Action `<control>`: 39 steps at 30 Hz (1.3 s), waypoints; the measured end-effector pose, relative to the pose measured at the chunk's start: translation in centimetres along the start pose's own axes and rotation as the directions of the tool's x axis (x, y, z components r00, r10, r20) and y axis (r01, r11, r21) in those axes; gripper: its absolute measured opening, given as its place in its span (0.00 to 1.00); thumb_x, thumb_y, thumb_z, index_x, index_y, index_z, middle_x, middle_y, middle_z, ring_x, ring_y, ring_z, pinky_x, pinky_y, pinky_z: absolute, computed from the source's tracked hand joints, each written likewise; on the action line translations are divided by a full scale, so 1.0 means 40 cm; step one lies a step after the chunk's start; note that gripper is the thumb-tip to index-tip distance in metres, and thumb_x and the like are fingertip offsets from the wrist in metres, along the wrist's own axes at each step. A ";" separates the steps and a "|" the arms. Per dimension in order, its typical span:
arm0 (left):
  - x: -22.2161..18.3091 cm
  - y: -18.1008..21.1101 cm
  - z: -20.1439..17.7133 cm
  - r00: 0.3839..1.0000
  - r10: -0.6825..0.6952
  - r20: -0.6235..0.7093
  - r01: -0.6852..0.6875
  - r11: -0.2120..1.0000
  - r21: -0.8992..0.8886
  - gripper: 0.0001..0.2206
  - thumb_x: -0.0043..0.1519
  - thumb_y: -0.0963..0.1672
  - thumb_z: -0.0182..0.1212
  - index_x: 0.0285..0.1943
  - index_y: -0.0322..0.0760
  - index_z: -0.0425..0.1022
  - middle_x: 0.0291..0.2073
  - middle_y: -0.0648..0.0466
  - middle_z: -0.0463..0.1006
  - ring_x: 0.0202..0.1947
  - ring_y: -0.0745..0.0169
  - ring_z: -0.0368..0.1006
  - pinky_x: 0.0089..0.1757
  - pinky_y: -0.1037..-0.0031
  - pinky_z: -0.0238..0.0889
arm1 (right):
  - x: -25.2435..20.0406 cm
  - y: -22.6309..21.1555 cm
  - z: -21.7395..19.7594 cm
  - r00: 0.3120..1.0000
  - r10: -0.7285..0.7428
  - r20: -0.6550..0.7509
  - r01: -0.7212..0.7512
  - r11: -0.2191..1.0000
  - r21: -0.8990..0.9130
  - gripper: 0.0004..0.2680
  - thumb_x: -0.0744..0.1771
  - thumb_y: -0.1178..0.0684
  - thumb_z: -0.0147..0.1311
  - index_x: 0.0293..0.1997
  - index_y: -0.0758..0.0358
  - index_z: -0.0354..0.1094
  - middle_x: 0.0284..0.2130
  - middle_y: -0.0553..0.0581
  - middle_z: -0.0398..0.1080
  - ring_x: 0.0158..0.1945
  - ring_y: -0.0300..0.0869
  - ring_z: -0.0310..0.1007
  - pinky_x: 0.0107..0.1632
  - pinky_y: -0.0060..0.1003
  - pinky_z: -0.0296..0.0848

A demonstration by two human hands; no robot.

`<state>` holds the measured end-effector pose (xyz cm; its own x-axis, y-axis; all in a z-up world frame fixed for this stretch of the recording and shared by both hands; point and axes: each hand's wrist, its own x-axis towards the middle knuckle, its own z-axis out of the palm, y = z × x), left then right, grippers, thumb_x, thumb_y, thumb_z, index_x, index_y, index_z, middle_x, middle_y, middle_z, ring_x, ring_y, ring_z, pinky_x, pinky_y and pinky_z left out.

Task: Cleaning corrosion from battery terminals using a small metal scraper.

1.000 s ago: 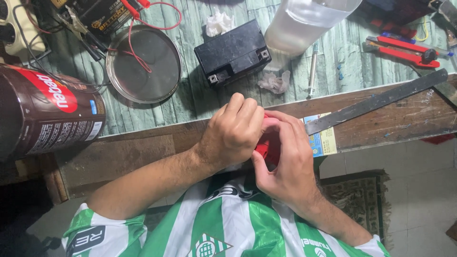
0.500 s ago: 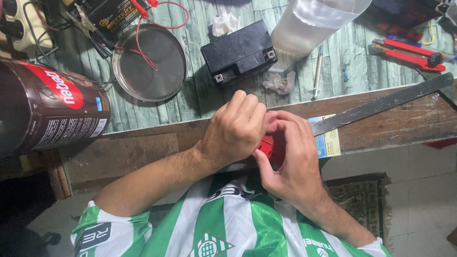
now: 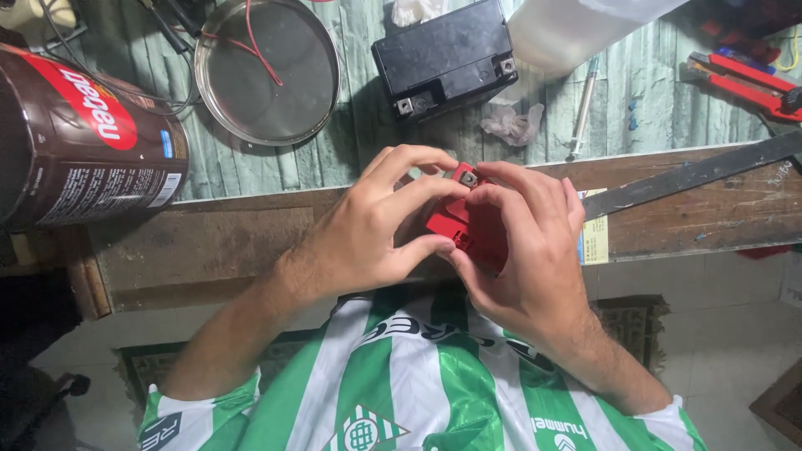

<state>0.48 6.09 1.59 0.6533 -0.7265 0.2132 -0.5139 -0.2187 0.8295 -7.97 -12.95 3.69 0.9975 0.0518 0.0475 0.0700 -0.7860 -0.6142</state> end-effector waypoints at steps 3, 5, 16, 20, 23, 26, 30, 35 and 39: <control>-0.005 -0.016 0.007 0.998 0.054 -0.037 -0.056 0.997 -0.061 0.17 0.64 0.44 0.68 0.59 0.34 0.73 0.58 0.44 0.74 0.59 0.46 0.72 0.61 0.60 0.66 | 0.011 0.004 -0.002 0.999 -0.040 -0.017 0.041 0.999 0.031 0.15 0.64 0.48 0.63 0.51 0.60 0.65 0.58 0.59 0.68 0.61 0.53 0.67 0.64 0.61 0.56; -0.007 -0.018 0.011 0.996 0.077 -0.033 -0.080 0.992 -0.099 0.16 0.65 0.43 0.66 0.60 0.32 0.72 0.58 0.44 0.76 0.59 0.47 0.74 0.61 0.62 0.68 | 0.015 0.003 -0.001 0.997 -0.064 -0.037 0.066 0.996 0.066 0.14 0.65 0.48 0.64 0.50 0.61 0.65 0.57 0.60 0.69 0.60 0.53 0.68 0.62 0.52 0.60; -0.016 -0.010 0.029 0.968 0.203 -0.146 -0.209 0.978 -0.023 0.13 0.68 0.38 0.60 0.58 0.19 0.72 0.53 0.37 0.75 0.53 0.38 0.77 0.55 0.58 0.74 | 0.009 -0.006 0.010 0.998 -0.014 -0.054 0.018 0.997 0.074 0.12 0.66 0.49 0.61 0.49 0.60 0.65 0.57 0.60 0.69 0.61 0.51 0.68 0.61 0.49 0.56; -0.019 -0.017 0.028 0.962 0.221 -0.160 -0.227 0.974 -0.020 0.12 0.69 0.39 0.59 0.58 0.20 0.72 0.53 0.38 0.75 0.53 0.37 0.77 0.56 0.57 0.74 | 0.015 -0.008 0.007 0.998 -0.022 -0.054 0.024 0.999 0.043 0.13 0.66 0.46 0.63 0.48 0.60 0.66 0.56 0.60 0.69 0.61 0.50 0.68 0.60 0.49 0.56; -0.020 -0.017 0.017 0.975 0.175 -0.135 -0.186 0.980 -0.072 0.13 0.68 0.38 0.62 0.59 0.22 0.72 0.55 0.39 0.75 0.55 0.39 0.76 0.58 0.59 0.73 | 0.021 -0.009 -0.014 0.999 -0.030 -0.023 0.031 0.998 0.059 0.13 0.65 0.49 0.63 0.48 0.61 0.66 0.57 0.60 0.69 0.61 0.51 0.68 0.62 0.49 0.56; -0.011 -0.025 -0.003 0.992 0.096 -0.084 -0.108 0.983 -0.151 0.16 0.65 0.42 0.69 0.59 0.30 0.73 0.53 0.43 0.77 0.54 0.46 0.76 0.58 0.62 0.70 | 0.041 -0.010 -0.040 0.992 -0.079 0.096 0.065 0.989 0.135 0.12 0.66 0.50 0.59 0.49 0.64 0.65 0.56 0.63 0.68 0.59 0.53 0.68 0.60 0.50 0.63; -0.009 -0.056 -0.024 0.994 0.110 0.004 -0.106 0.967 -0.231 0.25 0.63 0.41 0.70 0.66 0.28 0.65 0.64 0.39 0.70 0.66 0.43 0.69 0.67 0.58 0.64 | 0.049 -0.007 -0.017 0.993 -0.115 0.033 0.112 0.990 0.084 0.09 0.68 0.54 0.59 0.45 0.69 0.65 0.51 0.69 0.66 0.55 0.56 0.68 0.59 0.49 0.68; 0.002 -0.089 -0.015 0.975 0.038 0.217 0.035 0.945 -0.324 0.48 0.57 0.42 0.79 0.80 0.36 0.44 0.80 0.39 0.48 0.82 0.42 0.49 0.78 0.55 0.47 | 0.044 0.009 0.006 0.980 -0.184 -0.070 0.177 0.980 -0.092 0.12 0.68 0.53 0.65 0.42 0.72 0.63 0.47 0.72 0.64 0.51 0.61 0.64 0.55 0.52 0.67; 0.021 -0.122 0.010 0.951 0.089 0.295 -0.006 0.963 -0.271 0.48 0.56 0.45 0.81 0.79 0.36 0.44 0.72 0.39 0.63 0.73 0.42 0.62 0.70 0.56 0.58 | 0.067 0.024 -0.019 0.939 -0.301 0.163 0.339 0.751 -0.567 0.14 0.71 0.40 0.57 0.45 0.61 0.67 0.40 0.59 0.67 0.41 0.48 0.63 0.39 0.40 0.66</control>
<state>3.33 6.30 -2.49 0.4120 -0.9026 0.1247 -0.3485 -0.0296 0.9368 -5.24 -14.02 3.83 0.9169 0.3861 0.1013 0.3879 -0.9217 0.0018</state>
